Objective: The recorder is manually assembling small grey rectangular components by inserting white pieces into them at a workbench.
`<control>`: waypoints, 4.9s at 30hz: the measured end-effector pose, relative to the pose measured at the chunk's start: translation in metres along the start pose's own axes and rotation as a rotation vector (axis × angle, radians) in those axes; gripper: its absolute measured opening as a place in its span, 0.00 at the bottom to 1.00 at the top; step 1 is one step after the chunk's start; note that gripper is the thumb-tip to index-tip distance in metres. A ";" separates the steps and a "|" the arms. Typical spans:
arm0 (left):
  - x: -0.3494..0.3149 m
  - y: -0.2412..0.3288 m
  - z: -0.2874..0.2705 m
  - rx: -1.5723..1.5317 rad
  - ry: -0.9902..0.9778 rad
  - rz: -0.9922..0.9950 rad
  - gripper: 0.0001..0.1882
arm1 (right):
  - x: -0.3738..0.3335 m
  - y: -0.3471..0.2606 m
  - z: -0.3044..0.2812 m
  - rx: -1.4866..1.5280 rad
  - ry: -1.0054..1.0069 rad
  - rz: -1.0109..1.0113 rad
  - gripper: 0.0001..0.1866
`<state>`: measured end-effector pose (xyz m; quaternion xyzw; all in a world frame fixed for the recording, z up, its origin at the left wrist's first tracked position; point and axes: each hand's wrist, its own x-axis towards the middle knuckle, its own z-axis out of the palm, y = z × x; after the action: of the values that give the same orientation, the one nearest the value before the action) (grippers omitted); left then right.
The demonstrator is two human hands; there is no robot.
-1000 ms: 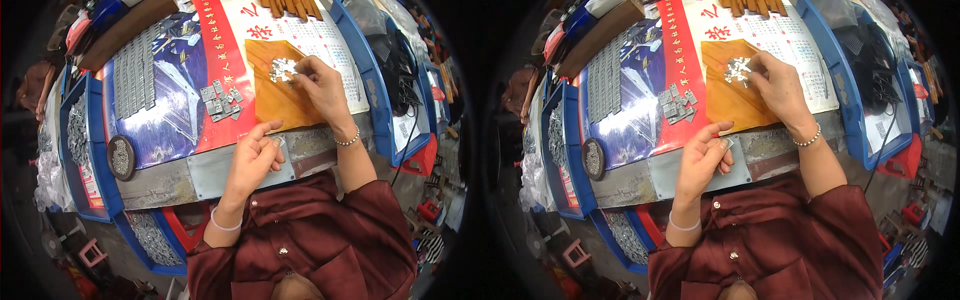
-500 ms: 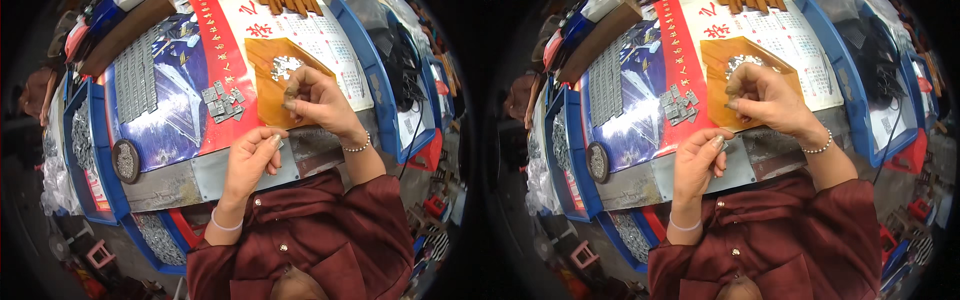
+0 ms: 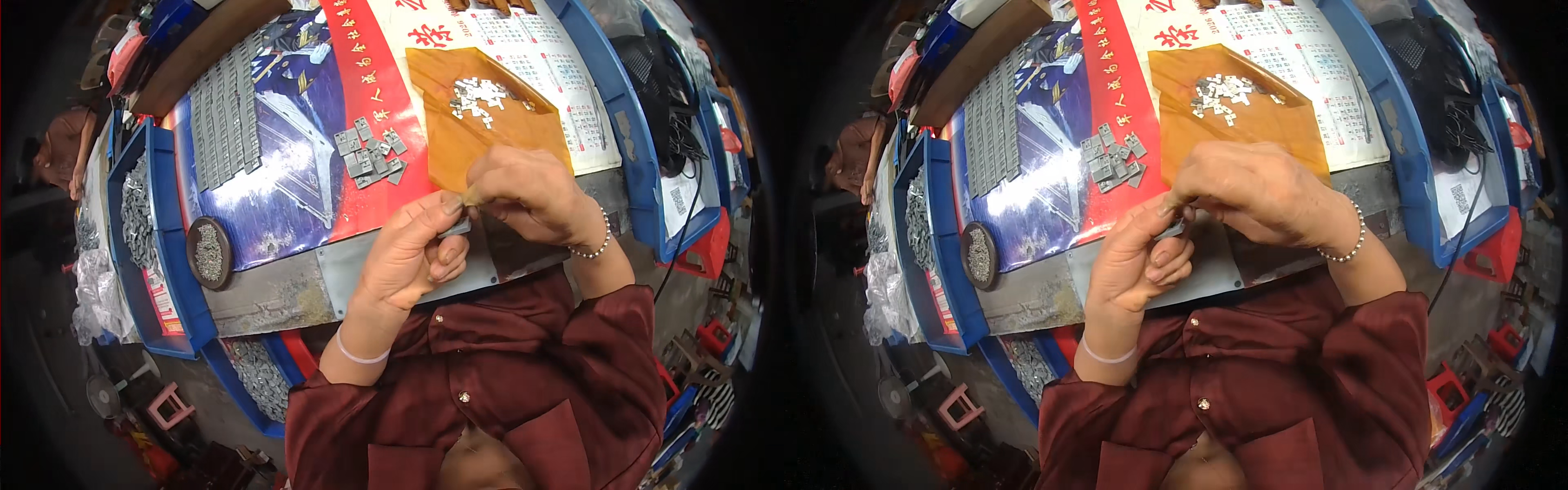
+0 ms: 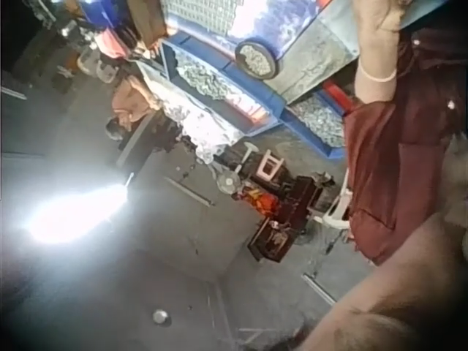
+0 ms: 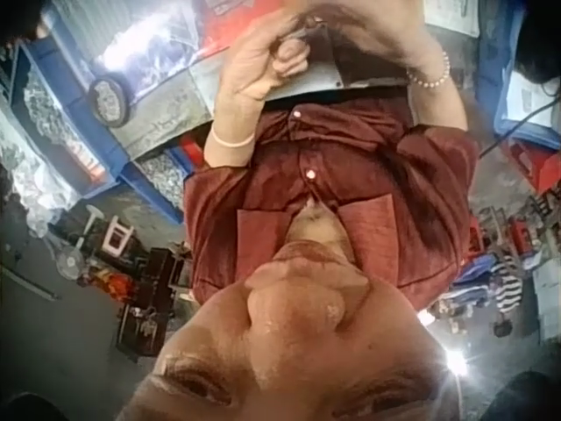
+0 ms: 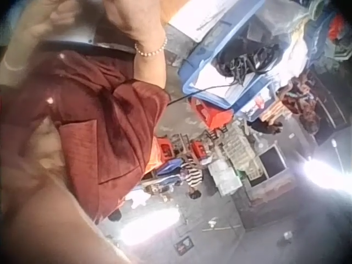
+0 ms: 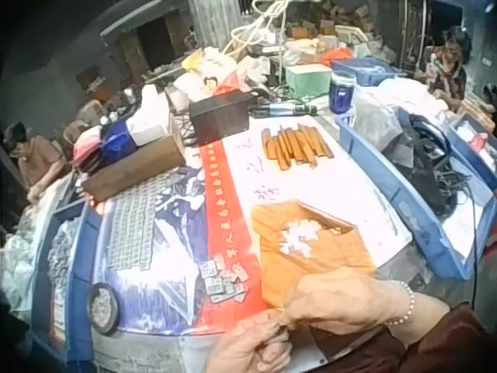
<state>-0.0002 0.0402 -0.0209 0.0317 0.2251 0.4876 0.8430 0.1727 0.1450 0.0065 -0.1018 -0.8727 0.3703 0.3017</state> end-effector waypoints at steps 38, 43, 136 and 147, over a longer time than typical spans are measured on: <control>-0.032 -0.054 0.001 0.983 0.328 0.537 0.20 | -0.035 -0.040 0.039 0.602 0.321 0.643 0.09; -0.031 -0.060 -0.002 1.035 0.343 0.593 0.22 | -0.034 -0.043 0.045 0.513 0.244 0.689 0.11; -0.035 -0.066 -0.008 0.990 0.298 0.650 0.31 | -0.034 -0.033 0.062 0.280 0.163 0.459 0.05; -0.034 -0.063 -0.003 1.141 0.267 0.728 0.30 | -0.038 -0.030 0.060 0.949 0.249 0.732 0.08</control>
<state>0.0353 -0.0215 -0.0287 0.4837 0.5236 0.5446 0.4418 0.1683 0.0737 -0.0225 -0.2919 -0.4791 0.7835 0.2672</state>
